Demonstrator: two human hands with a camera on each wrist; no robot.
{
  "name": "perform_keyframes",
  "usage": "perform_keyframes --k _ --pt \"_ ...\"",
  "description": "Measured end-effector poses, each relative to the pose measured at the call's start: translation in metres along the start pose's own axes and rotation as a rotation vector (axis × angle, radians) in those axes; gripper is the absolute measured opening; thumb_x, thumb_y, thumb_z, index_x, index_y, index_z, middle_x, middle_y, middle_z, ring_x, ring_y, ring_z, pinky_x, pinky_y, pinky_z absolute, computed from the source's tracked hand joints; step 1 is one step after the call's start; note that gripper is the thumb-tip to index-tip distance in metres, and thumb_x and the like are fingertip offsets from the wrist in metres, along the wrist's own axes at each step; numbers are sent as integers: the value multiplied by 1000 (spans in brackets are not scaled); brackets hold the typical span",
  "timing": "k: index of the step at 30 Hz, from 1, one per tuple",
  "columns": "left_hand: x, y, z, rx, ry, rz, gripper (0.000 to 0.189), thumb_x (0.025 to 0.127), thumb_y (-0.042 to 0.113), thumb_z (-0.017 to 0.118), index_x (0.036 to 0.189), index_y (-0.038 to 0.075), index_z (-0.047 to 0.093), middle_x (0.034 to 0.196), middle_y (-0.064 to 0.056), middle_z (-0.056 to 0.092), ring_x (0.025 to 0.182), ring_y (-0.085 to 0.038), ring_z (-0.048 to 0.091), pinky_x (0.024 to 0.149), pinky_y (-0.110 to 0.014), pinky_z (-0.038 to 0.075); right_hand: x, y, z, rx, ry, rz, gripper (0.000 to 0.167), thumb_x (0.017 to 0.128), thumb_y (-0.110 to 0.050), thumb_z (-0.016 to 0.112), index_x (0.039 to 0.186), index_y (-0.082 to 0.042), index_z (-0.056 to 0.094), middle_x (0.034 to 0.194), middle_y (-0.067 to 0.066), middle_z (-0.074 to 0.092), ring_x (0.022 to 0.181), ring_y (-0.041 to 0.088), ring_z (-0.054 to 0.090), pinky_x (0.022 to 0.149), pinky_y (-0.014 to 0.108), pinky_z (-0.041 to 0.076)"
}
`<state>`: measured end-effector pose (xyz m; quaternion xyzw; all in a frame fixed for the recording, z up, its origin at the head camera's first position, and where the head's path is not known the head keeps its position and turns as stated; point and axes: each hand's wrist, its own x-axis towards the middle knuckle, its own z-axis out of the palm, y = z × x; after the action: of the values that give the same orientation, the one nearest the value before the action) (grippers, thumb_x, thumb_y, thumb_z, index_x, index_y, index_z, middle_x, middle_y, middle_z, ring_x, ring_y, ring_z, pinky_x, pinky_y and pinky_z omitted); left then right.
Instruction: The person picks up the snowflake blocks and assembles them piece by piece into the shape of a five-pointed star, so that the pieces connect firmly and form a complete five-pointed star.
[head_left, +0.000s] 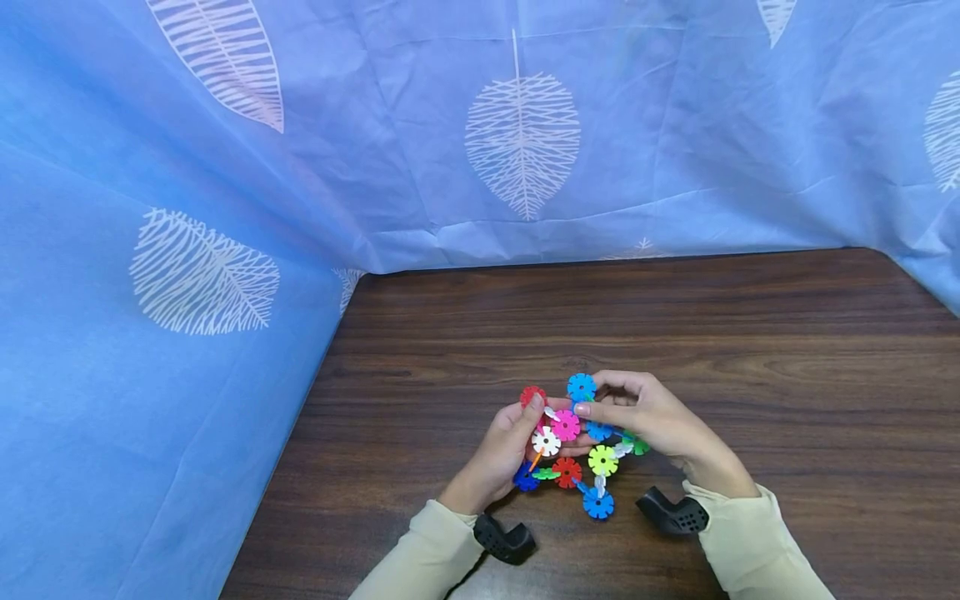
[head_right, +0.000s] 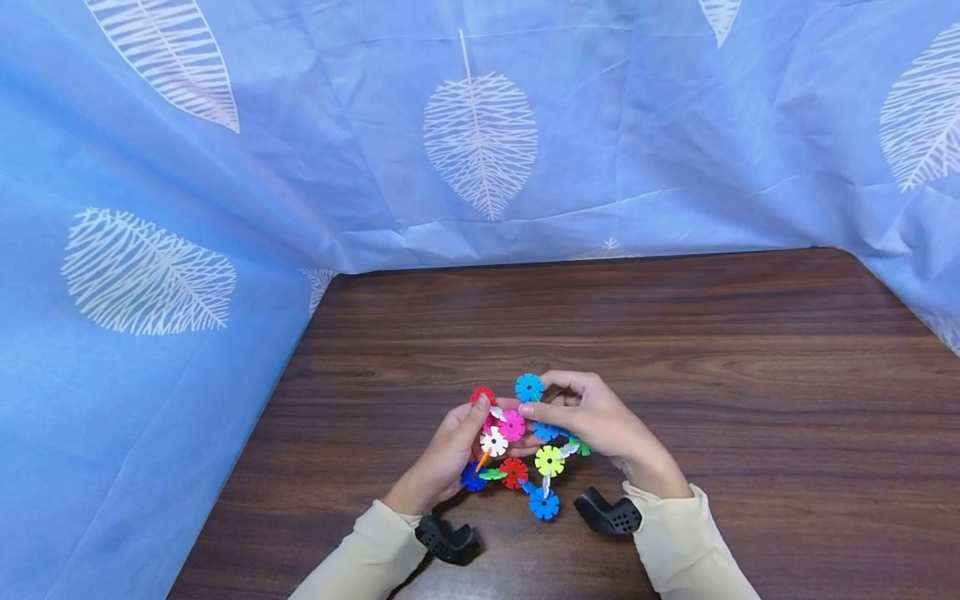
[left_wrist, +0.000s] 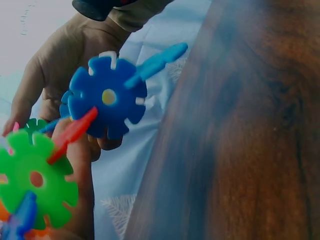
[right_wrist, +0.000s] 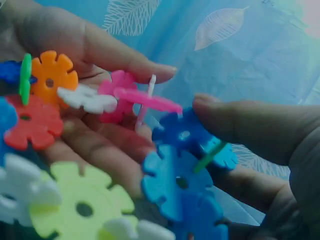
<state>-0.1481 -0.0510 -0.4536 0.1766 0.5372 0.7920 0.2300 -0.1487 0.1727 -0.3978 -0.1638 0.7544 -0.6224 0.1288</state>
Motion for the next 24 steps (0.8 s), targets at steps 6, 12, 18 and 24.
perform_keyframes --k 6,12,18,24 --pt "1 -2 1 51 31 48 58 112 42 40 136 -8 56 88 -8 75 82 -14 76 82 -31 61 -1 0 2 -53 93 61 29 97 -21 76 111 3 65 79 7 63 66 15 54 59 28 46" --pt "0 -2 -1 25 -2 97 31 104 11 64 128 -6 56 94 -3 73 79 -13 74 81 -30 61 0 0 1 -48 65 75 35 99 -22 72 117 5 60 90 12 70 74 16 61 64 30 51" --pt "0 -1 -3 66 33 111 17 97 -2 69 109 5 58 103 -17 74 79 -16 75 82 -33 61 0 1 -2 -19 -15 47 44 101 -20 69 134 7 59 116 18 71 97 23 73 82 34 59" --pt "0 -1 -4 143 11 174 20 96 -1 72 107 -6 56 97 -9 75 78 -16 75 80 -31 61 0 4 -4 2 -34 32 36 101 -17 69 126 9 62 109 18 72 93 22 72 80 35 60"
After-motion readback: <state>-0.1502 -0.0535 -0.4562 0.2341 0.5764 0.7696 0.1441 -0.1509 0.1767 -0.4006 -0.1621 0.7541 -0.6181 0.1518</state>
